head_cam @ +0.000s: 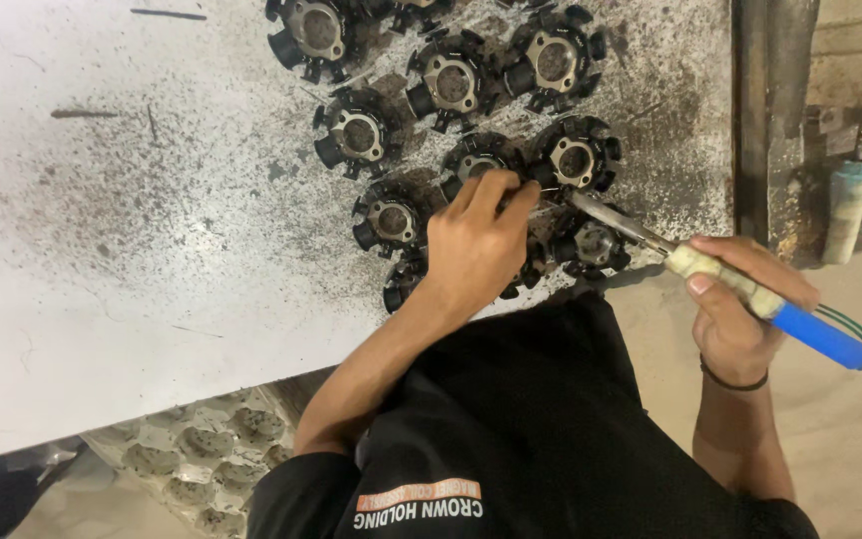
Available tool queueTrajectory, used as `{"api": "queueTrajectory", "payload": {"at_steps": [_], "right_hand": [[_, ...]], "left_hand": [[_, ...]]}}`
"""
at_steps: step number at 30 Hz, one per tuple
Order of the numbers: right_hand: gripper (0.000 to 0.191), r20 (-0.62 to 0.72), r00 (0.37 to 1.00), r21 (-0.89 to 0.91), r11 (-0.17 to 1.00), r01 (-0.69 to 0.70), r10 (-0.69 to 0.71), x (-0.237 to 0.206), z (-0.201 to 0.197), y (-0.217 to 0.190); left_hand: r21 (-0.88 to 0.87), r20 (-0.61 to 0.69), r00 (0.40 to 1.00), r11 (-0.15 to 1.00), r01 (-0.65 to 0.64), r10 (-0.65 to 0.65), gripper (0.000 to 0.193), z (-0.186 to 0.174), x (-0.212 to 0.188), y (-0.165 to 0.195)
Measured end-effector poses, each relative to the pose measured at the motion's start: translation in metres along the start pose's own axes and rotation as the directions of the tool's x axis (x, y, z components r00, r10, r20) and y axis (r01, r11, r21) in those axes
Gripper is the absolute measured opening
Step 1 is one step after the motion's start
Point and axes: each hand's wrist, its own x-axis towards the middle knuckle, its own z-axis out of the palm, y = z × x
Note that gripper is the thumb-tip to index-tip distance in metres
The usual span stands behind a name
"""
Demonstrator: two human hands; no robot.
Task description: The person solders wire leads onto black rotor components arranged on a workbench, working one piece at a time with a soldering iron and solder wire, then moves each finished piece aside and reaches for the next one.
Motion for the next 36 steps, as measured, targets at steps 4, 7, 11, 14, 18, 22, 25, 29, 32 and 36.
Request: {"api": "queueTrajectory", "payload": {"at_steps": [4,7,11,14,18,22,25,29,32,36], "right_hand": [[0.028,0.033,0.999,-0.056,0.998,0.005,-0.003,0.005,0.001,-0.004],[0.028,0.111,0.994,-0.163,0.987,0.009,0.010,0.015,0.007,-0.021],[0.025,0.257,0.966,-0.378,0.915,0.139,-0.041,0.026,0.016,-0.056],[0.027,0.292,0.956,-0.417,0.898,0.137,-0.010,0.039,0.020,-0.071],[0.028,0.222,0.975,-0.432,0.899,0.068,0.033,0.043,0.012,-0.071],[0.020,0.056,0.997,0.199,0.978,-0.069,0.059,0.044,0.016,-0.031],[0.026,-0.042,0.999,0.214,0.977,-0.018,0.027,0.046,0.020,-0.005],[0.026,-0.005,0.997,0.188,0.979,0.079,-0.080,0.060,0.026,0.014],[0.031,0.027,0.990,0.200,0.971,0.130,-0.138,0.073,0.033,0.019],[0.024,0.062,0.994,0.172,0.982,0.073,-0.085,0.083,0.039,0.012]], "left_hand": [[-0.026,0.002,1.000,1.000,-0.015,0.015,0.028,0.007,0.000,-0.001],[-0.013,0.055,0.998,1.000,-0.004,0.005,0.028,0.010,-0.001,-0.001],[-0.040,0.066,0.998,0.999,-0.020,0.022,0.025,0.016,0.002,0.000],[-0.073,0.055,0.998,0.997,-0.021,0.025,0.025,0.013,0.008,0.004],[-0.082,0.125,0.992,0.996,0.022,-0.012,0.031,-0.023,0.014,0.012],[-0.103,-0.006,0.999,0.993,-0.051,0.051,0.029,-0.063,0.026,0.008],[-0.063,-0.133,0.986,0.992,-0.113,0.103,0.030,-0.052,0.051,-0.006],[0.076,-0.074,0.997,0.997,-0.026,0.032,0.041,-0.019,0.068,-0.025],[0.058,-0.054,0.998,0.997,0.042,-0.039,0.035,-0.004,0.066,-0.034],[0.047,-0.074,0.997,0.998,0.030,-0.027,0.028,0.005,0.063,-0.040]]}}
